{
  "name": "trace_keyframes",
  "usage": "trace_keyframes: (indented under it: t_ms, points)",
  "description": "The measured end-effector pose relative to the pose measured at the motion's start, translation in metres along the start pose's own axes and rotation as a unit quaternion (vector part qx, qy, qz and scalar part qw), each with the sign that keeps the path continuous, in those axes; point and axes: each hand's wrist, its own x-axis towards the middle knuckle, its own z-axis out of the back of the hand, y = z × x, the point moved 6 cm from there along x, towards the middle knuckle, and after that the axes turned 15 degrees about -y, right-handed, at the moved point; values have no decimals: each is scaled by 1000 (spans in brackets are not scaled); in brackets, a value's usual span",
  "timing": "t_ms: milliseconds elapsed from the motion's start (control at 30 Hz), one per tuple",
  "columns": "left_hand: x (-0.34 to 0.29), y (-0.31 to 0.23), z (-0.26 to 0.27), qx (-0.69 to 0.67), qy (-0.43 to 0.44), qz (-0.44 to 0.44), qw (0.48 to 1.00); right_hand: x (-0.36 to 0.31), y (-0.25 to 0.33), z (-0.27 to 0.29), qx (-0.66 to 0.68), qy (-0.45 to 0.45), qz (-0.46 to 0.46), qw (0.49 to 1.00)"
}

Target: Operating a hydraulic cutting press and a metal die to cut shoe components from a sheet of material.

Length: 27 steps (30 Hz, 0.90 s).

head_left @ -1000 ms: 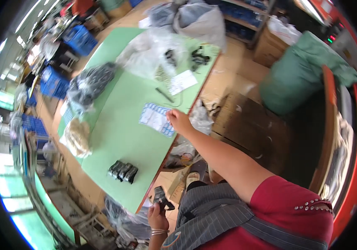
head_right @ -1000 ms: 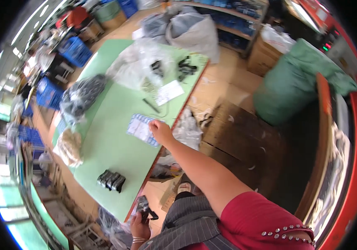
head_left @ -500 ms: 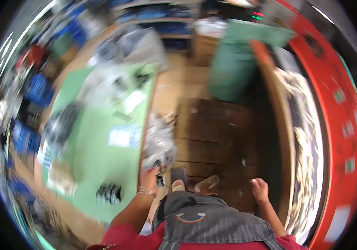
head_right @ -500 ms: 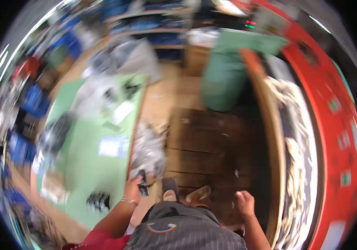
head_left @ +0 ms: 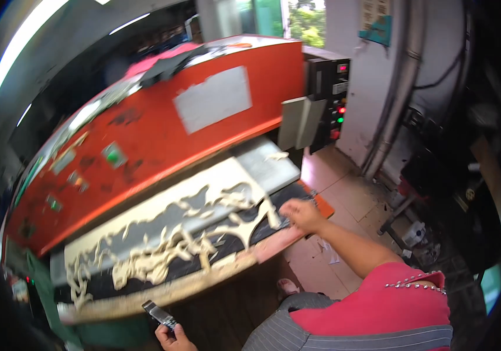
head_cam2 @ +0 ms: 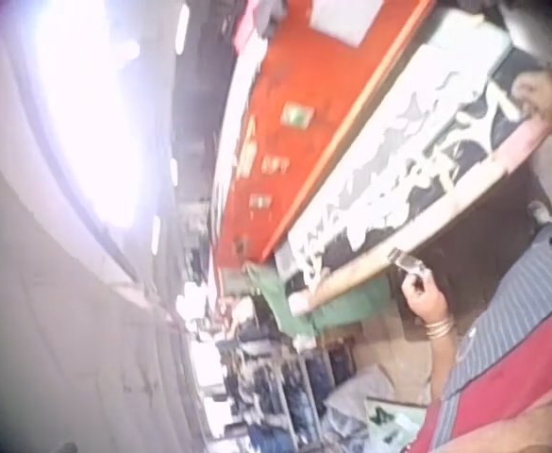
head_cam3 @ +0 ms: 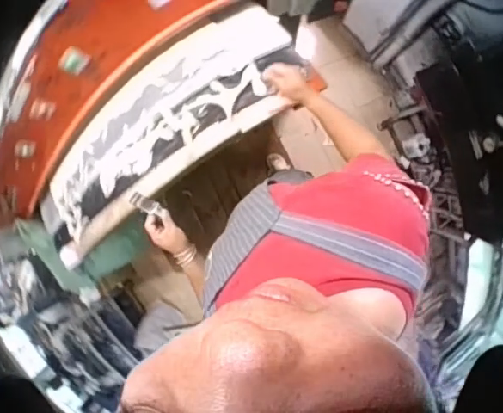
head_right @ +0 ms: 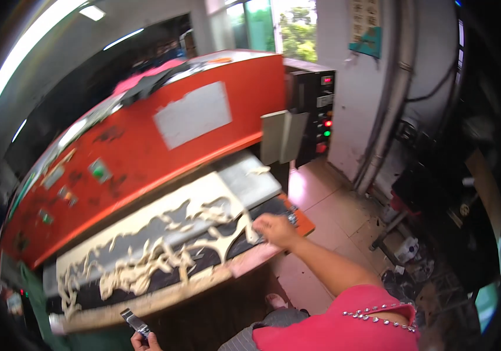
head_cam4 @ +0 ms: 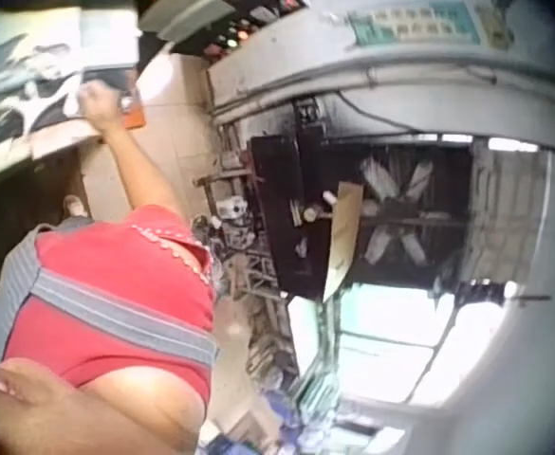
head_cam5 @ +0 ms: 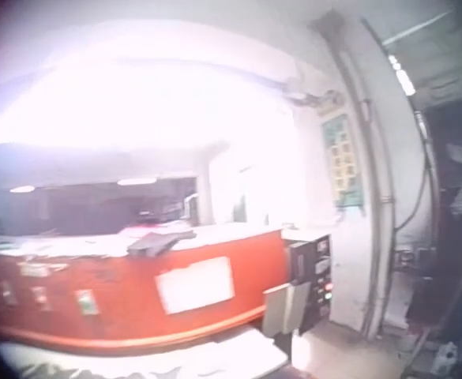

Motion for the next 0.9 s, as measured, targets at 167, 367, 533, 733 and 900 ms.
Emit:
trace_keyframes:
  t_ms: [167,367,533,733,900]
  points:
    - [-19,-39,-168,45,180,-265,946,138,27,196,-119,-412,364,827]
    - [-44,4,-255,155,326,-323,875,295,21,329,-223,-477,189,829]
    - [-40,-11,-256,138,311,-294,893,367,17,359,-254,-463,85,845]
    - [-17,-19,-240,293,253,-289,876,398,21,365,-257,-445,97,852]
    - [15,32,-218,364,328,-121,863,393,26,365,-298,-445,102,838]
